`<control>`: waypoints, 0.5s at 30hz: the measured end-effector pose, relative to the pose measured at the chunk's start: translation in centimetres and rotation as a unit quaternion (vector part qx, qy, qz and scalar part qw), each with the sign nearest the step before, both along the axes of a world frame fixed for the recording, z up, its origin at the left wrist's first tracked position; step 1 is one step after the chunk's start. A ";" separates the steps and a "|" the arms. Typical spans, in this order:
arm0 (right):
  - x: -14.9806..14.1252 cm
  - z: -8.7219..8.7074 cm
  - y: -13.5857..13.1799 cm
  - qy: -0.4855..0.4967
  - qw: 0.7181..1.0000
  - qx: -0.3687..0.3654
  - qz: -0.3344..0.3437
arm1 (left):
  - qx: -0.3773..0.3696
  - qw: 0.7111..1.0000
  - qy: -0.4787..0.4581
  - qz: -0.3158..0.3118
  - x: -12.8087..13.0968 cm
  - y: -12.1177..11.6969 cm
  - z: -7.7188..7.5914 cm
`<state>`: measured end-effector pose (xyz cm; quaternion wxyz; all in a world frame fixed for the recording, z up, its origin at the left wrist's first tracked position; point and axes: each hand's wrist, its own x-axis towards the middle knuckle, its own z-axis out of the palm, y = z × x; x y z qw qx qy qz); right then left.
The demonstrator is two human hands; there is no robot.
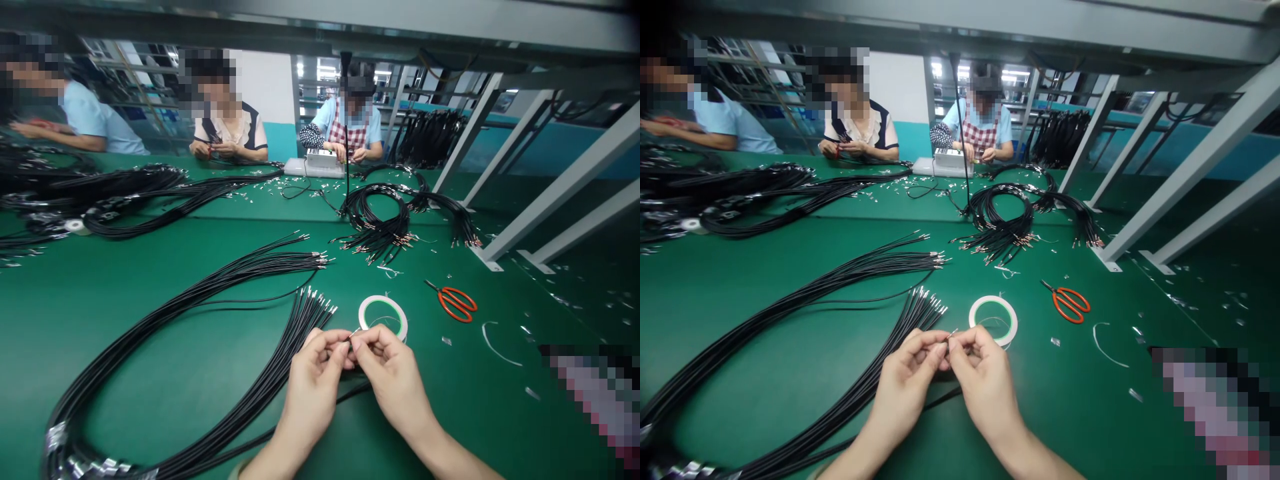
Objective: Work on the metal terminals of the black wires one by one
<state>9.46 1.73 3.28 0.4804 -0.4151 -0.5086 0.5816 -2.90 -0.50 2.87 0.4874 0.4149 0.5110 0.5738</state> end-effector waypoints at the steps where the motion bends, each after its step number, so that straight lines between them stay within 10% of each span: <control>1: 0.0 0.1 0.0 -0.002 1.000 -0.001 0.004 | -0.022 0.999 -0.029 -0.012 -0.1 0.1 0.2; 15: 0.2 -0.1 -0.1 -0.125 0.992 0.028 0.005 | -0.103 0.994 -0.036 -0.015 -0.5 0.9 0.0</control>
